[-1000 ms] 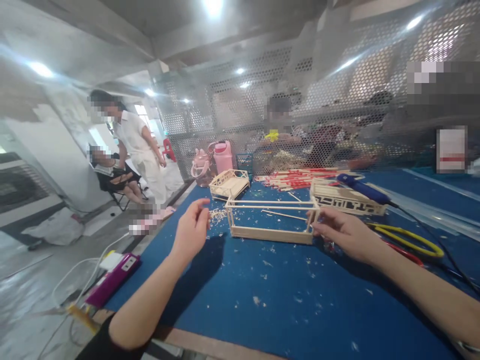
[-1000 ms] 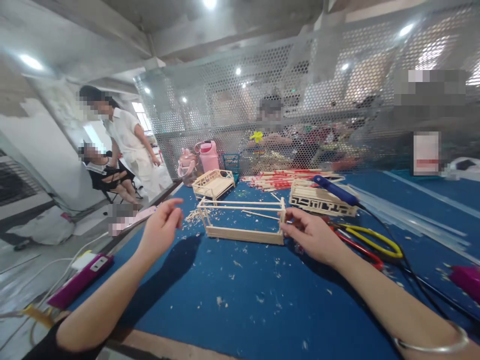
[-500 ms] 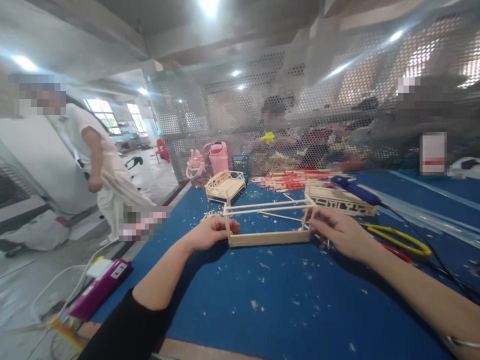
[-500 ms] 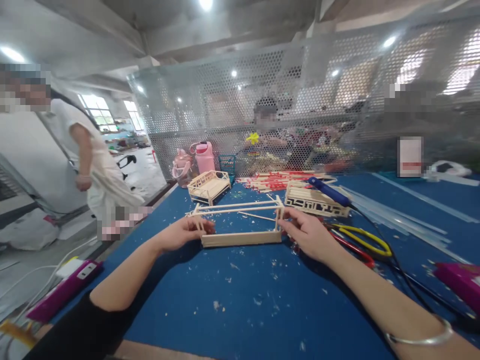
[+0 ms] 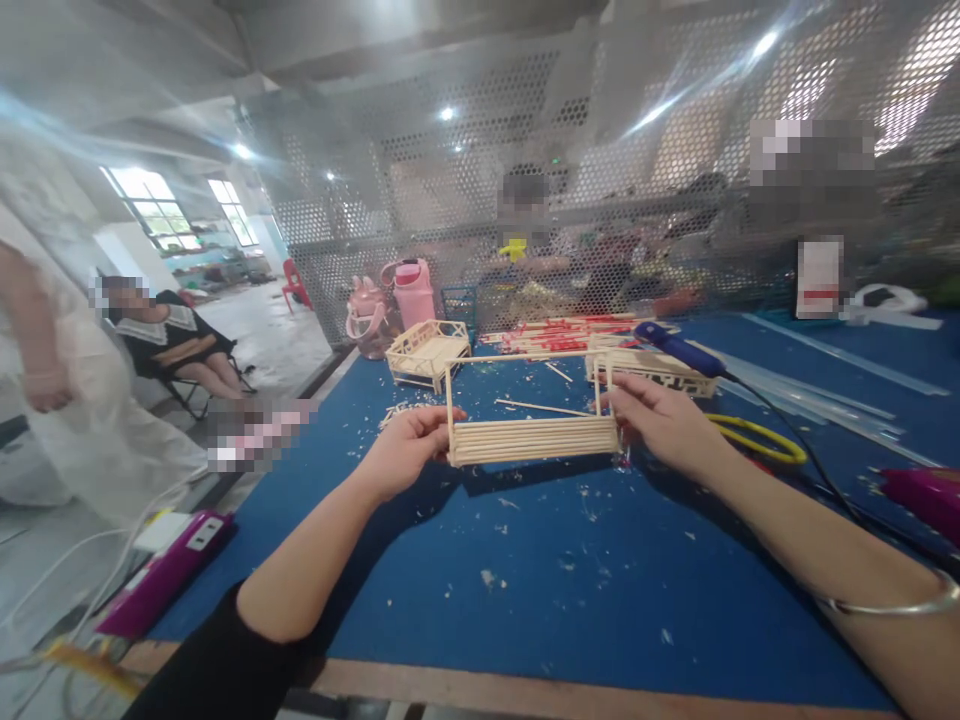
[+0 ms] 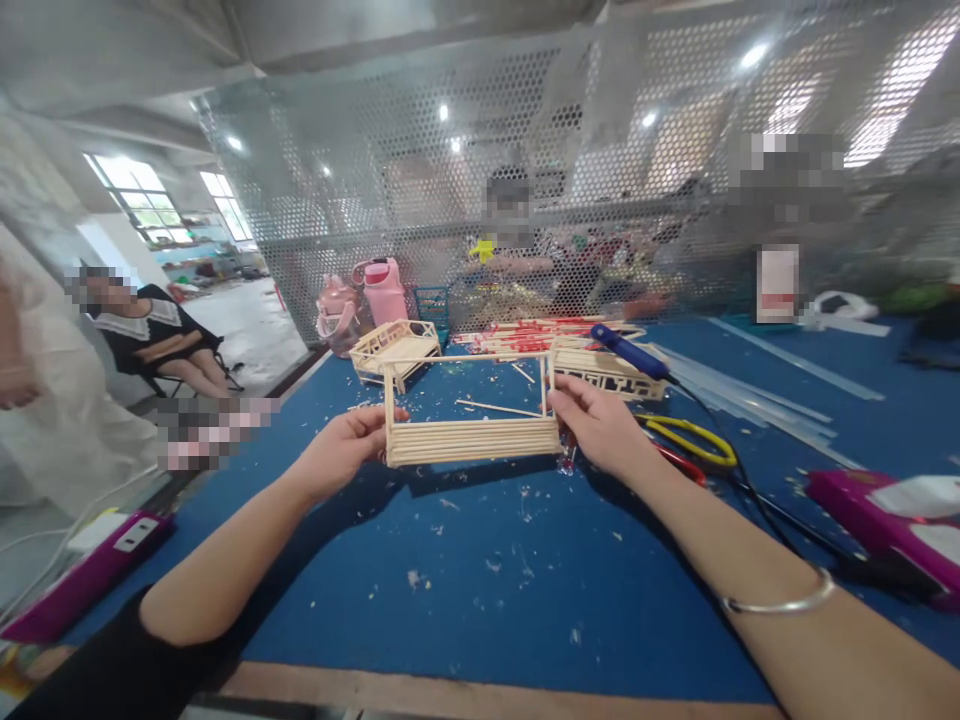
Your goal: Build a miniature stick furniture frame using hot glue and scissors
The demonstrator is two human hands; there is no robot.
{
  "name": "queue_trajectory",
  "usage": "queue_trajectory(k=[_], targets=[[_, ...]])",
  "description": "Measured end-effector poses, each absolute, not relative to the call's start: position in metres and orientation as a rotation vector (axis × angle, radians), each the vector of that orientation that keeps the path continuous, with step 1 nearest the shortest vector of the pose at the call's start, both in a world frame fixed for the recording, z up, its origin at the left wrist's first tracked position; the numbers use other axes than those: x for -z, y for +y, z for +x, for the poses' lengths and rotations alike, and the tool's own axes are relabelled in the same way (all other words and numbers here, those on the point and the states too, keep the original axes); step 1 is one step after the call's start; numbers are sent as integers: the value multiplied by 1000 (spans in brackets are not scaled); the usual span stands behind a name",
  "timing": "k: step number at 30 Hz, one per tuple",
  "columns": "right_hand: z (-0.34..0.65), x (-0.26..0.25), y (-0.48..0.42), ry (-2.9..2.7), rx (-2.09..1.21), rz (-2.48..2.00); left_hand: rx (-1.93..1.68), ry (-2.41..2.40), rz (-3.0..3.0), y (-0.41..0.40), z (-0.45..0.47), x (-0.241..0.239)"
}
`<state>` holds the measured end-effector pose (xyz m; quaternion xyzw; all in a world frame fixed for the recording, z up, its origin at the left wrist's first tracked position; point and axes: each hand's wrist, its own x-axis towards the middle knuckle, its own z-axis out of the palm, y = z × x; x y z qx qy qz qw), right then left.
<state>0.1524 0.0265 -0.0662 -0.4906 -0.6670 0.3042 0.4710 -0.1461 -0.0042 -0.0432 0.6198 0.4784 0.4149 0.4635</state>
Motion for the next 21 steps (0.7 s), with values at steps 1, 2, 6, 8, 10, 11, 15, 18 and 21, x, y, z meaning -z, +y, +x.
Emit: queue_trajectory(k=[1,2,6,8,10,11,15,18,21], targets=[[153,66,25,-1598,-683,-1214,-1023,1173,1526,-6,-146,44],[152,65,23,-1555,-587,-1230,-1024,1170,1530,-7,-146,44],[139,53,5,-1610,-143,-1188,-1039,1162,1546,-10,-146,45],[123,43,-5,-1869,-52,-1039,-1052,1155,1552,-10,-145,45],[103,33,-11,-2143,-20,-865,-1061,1142,1559,-11,-145,44],[92,28,-12,-2249,-29,-808,-1065,1134,1564,-11,-144,44],[60,15,-6,-2440,-319,-848,-1081,1104,1578,-11,-143,43],[51,12,-1,-2421,-605,-899,-1084,1097,1583,-12,-143,42],[49,13,2,-2373,-665,-927,-1087,1096,1580,-12,-143,42]])
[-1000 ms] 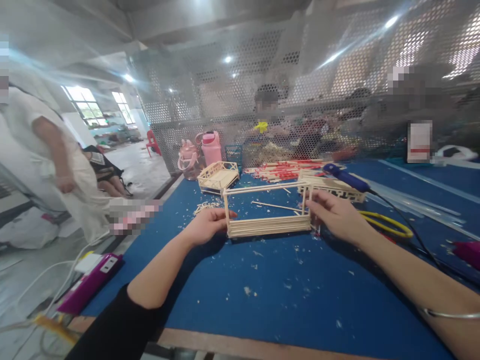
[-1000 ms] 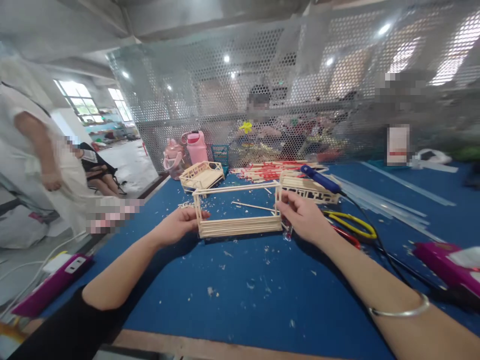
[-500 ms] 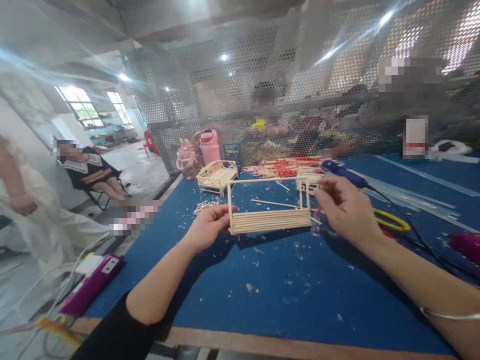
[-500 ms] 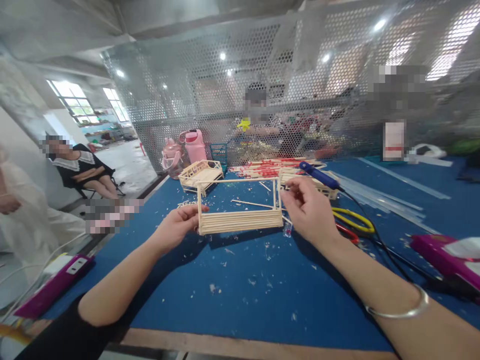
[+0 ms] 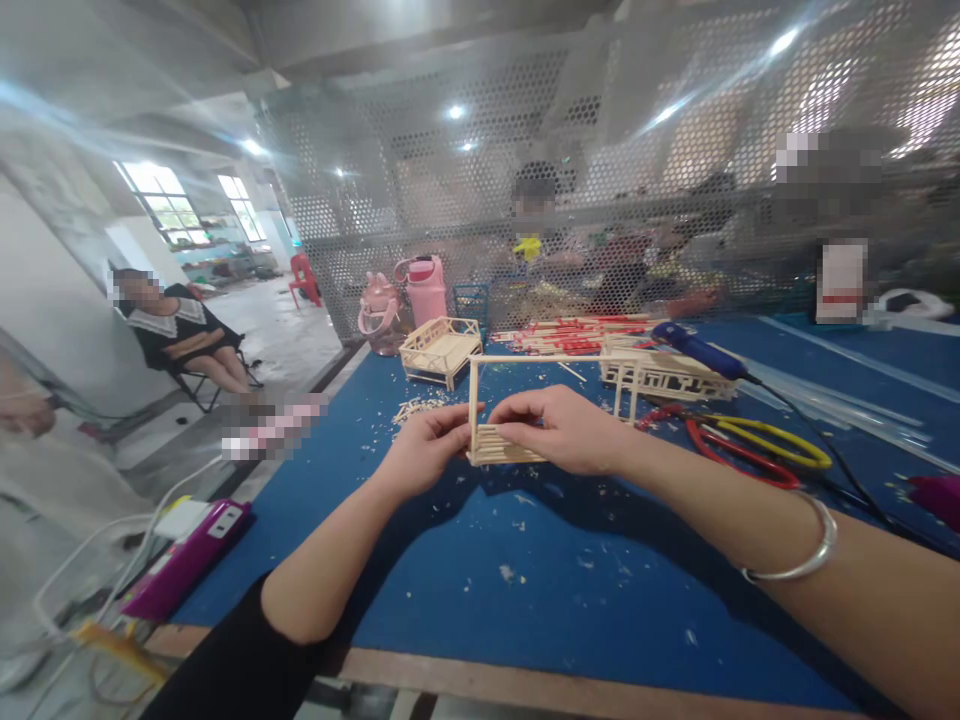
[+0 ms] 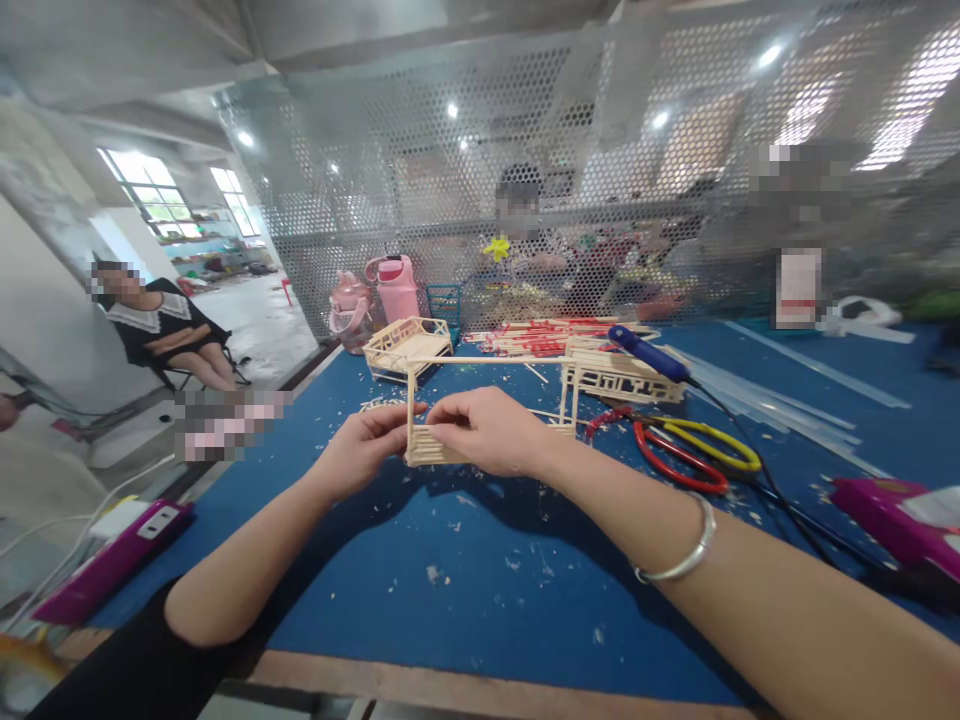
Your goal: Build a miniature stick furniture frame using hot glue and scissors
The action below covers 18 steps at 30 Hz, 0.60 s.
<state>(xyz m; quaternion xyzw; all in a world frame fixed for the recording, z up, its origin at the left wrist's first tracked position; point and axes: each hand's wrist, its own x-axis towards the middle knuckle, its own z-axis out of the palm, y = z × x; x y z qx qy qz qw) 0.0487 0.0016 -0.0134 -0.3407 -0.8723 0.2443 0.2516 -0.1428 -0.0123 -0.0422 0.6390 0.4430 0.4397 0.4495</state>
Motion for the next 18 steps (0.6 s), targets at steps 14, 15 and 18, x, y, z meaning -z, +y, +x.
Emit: queue_trajectory(k=[14,15,18], targets=[[52,21,1,-2326,-496,-905,-1149,1077,1502,-9,-142,45],[56,21,-2,-2303,-404,-876,-1158,1082,1490,-9,-142,45],[79,23,-11,-2109,-99,-792,-1196,1109,1448,-6,-143,49]])
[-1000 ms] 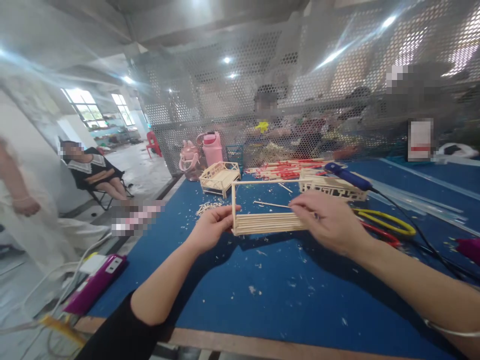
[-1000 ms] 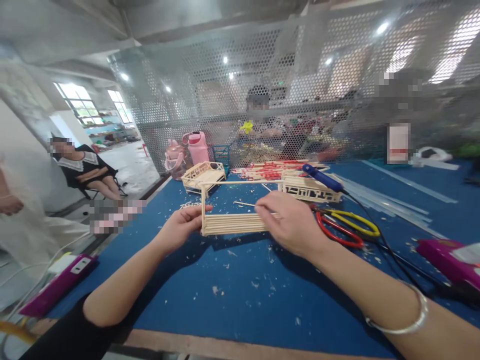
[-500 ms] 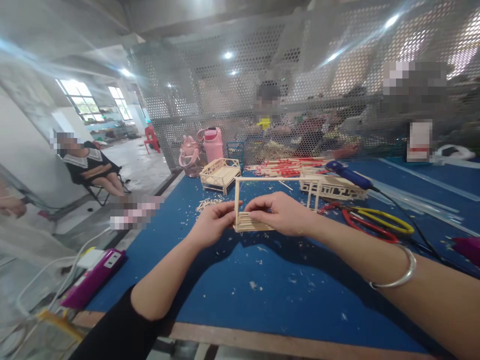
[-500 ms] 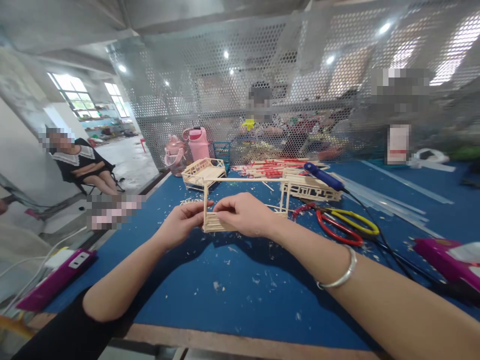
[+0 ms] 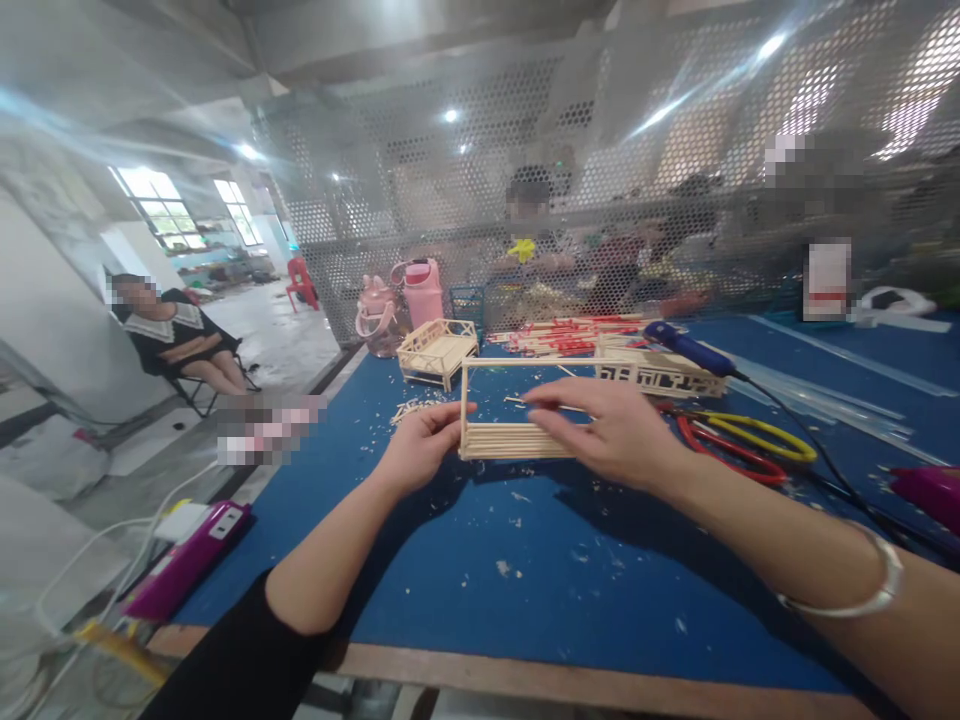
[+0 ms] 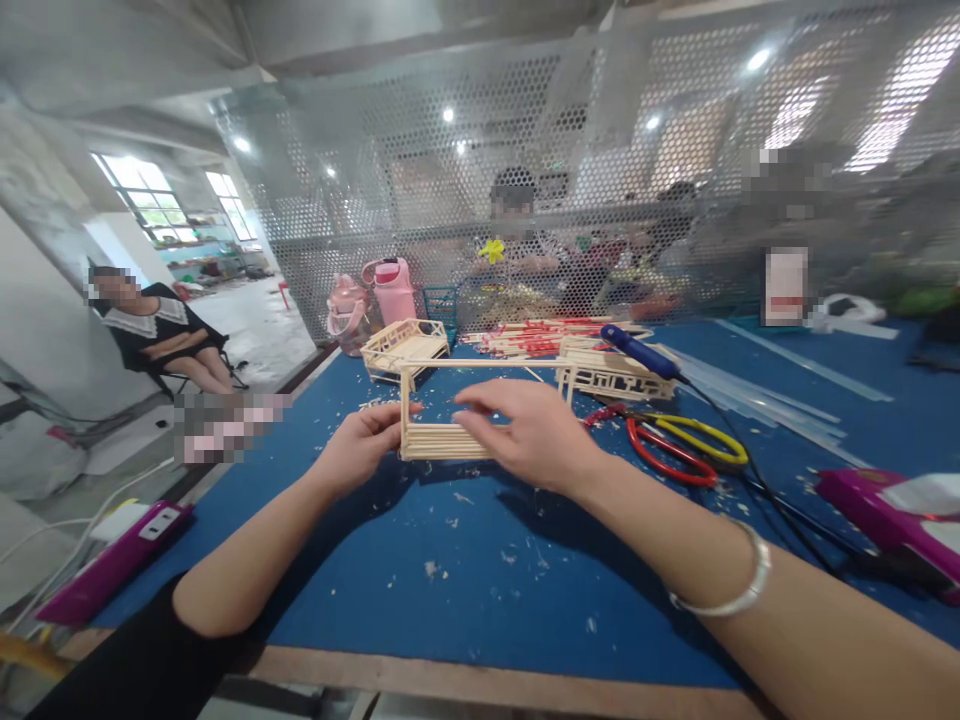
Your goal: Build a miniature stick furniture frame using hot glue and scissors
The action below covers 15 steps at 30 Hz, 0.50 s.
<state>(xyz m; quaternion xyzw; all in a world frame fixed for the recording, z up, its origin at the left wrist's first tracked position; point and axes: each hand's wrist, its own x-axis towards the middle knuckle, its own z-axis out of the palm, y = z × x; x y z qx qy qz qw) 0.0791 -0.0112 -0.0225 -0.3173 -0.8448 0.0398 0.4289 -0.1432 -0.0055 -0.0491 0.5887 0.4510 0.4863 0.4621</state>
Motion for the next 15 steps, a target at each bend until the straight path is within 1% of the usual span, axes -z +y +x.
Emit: queue_trajectory(k=[2,3,4,6,9,15], targets=[[100,27,-12,-1868,10,-867,-1222,1131,1423,-3,-144,51],[110,31,-10,-1732,-5,-971,-1235,1142,1414,-2,-145,53],[120,36,-7,-1610,-74,-1099,-1247,1155,1406,-1,-145,53],[134,47,1,-1479,-352,-1324,-1271,1184,1398,2,-145,55],[140,61,11,-1552,-692,-1411,-1311,1231,1389,5,-145,57],[133,69,10,-1698,-891,-1337,-1365,1328,1371,12,-146,62]])
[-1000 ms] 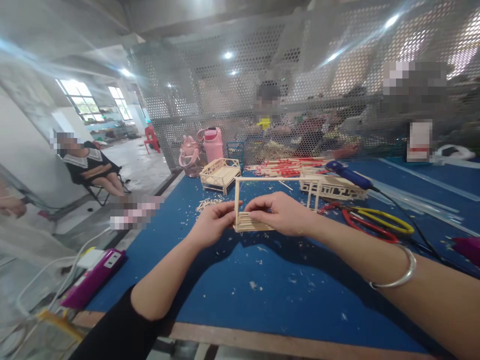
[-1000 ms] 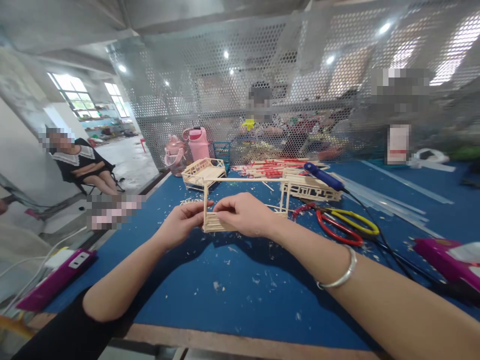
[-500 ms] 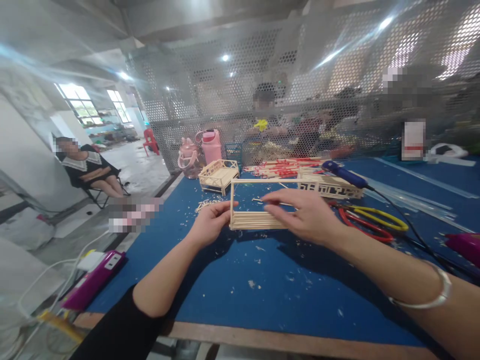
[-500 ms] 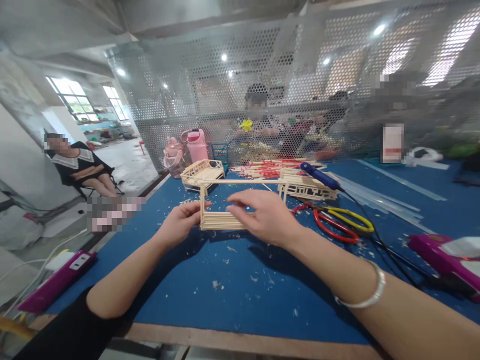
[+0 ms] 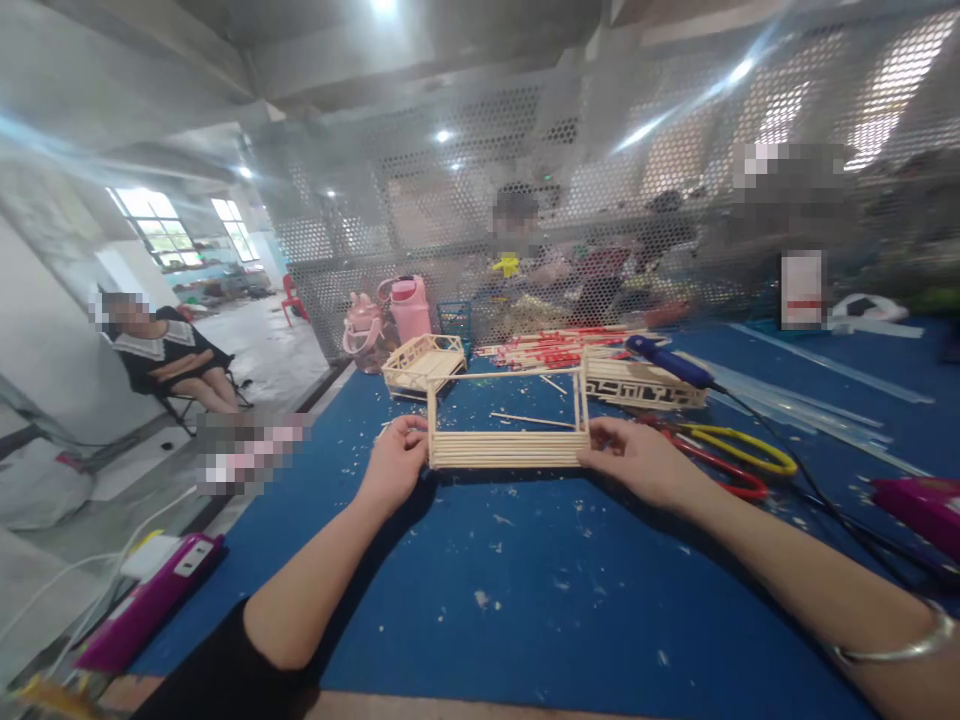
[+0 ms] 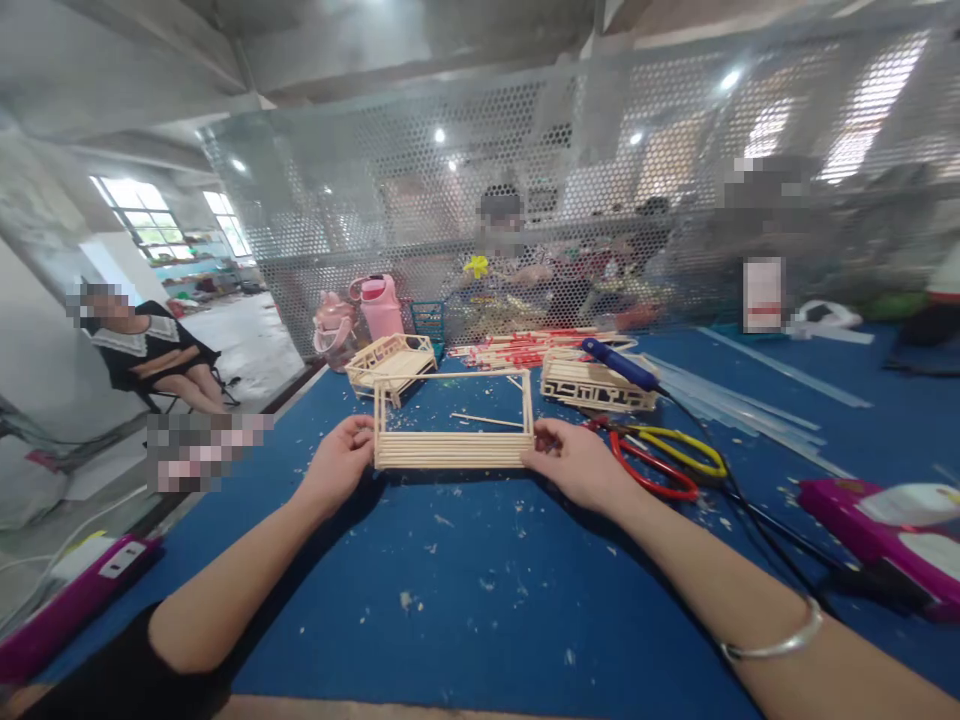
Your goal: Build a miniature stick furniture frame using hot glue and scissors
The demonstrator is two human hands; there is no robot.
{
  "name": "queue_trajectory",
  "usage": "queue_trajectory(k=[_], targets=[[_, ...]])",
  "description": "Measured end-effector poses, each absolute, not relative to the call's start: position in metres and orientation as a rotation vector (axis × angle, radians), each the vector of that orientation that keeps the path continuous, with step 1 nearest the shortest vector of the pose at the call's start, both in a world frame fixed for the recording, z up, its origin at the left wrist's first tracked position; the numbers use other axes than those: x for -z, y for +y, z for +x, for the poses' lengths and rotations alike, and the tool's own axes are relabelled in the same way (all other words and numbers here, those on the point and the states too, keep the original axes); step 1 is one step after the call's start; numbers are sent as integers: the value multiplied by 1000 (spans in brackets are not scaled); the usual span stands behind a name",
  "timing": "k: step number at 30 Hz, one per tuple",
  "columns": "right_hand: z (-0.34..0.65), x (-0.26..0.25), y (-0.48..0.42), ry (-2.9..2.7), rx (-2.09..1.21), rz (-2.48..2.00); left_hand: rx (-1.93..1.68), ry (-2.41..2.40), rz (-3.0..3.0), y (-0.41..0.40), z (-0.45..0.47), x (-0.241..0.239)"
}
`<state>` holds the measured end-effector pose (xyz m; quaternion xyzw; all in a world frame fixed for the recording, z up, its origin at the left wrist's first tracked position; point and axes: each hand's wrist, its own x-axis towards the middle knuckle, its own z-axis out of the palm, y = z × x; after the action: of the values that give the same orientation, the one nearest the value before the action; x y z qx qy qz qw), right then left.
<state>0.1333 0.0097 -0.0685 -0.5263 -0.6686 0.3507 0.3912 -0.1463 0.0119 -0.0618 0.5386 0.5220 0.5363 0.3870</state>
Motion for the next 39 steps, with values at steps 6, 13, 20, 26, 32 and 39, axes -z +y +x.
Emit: queue_trajectory(k=[6,13,20,26,32,39], targets=[[138,73,16,-1689,-982,-1328,-1346,1397,1369,17,-146,60],[139,76,15,-1659,-991,-1349,-1282,1472,1329,-3,-145,55],[136,74,9,-1637,-1035,-1362,-1439,1540,1260,-6,-140,63],[134,70,7,-1495,-936,-1317,-1412,1519,1292,-7,-140,60],[137,69,5,-1480,-901,-1293,-1400,1554,1291,-6,-141,61],[137,71,5,-1360,-995,-1269,-1399,1587,1325,-5,-142,60]])
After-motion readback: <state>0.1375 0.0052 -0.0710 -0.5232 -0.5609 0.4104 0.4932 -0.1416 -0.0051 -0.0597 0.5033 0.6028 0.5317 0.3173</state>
